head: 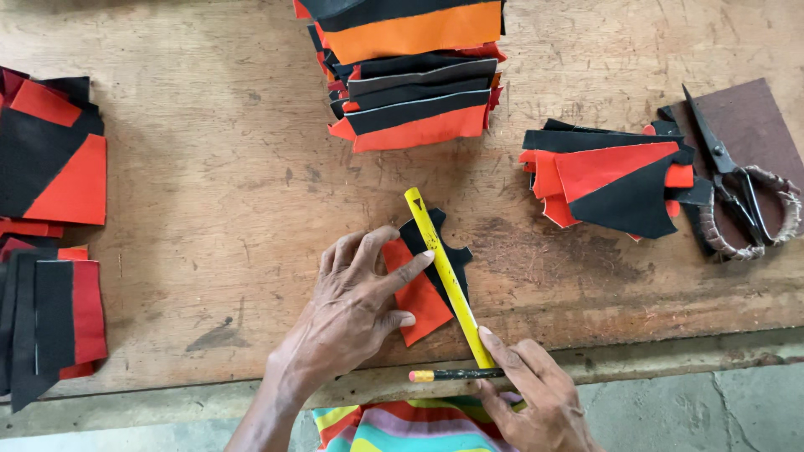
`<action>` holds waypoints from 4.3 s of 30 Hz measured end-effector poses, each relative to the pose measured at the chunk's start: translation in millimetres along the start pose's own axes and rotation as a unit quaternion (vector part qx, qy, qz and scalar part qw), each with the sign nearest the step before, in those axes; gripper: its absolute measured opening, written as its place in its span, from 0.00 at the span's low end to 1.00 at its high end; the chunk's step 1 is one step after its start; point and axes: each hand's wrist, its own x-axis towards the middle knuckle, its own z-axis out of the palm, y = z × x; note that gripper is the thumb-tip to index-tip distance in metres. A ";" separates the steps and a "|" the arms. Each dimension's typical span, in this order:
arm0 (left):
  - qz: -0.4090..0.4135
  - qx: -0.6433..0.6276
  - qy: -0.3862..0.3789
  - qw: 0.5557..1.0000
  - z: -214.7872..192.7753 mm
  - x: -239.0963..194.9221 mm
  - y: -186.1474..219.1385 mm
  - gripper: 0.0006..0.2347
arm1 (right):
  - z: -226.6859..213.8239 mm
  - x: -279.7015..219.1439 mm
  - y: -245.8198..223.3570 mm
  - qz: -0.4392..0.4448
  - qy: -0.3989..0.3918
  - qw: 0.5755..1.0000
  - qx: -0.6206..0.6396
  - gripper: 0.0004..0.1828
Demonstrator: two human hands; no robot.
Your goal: The person uses a yellow ruler and a pencil to mark straight lines on small red and black fabric pieces. They repeatedly position the ruler, draw a line, and then move to the next piece, stacking the marked pieces on the table.
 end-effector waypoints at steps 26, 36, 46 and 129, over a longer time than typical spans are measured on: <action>-0.018 0.000 -0.016 1.000 0.5 1.6 2.7 0.31 | -3.6 5.1 -0.9 -0.002 -0.030 1.000 -0.005 0.39; -0.020 0.019 -0.025 0.999 0.8 3.0 3.7 0.31 | -4.1 5.9 -0.7 0.000 -0.032 0.999 -0.002 0.38; -0.016 0.031 -0.027 0.999 0.8 3.2 4.8 0.32 | -4.2 6.1 -0.5 -0.026 -0.029 0.999 -0.011 0.38; 0.018 -0.003 0.202 0.979 56.5 7.3 15.1 0.25 | -12.3 152.9 -34.7 -0.078 0.045 0.994 0.066 0.02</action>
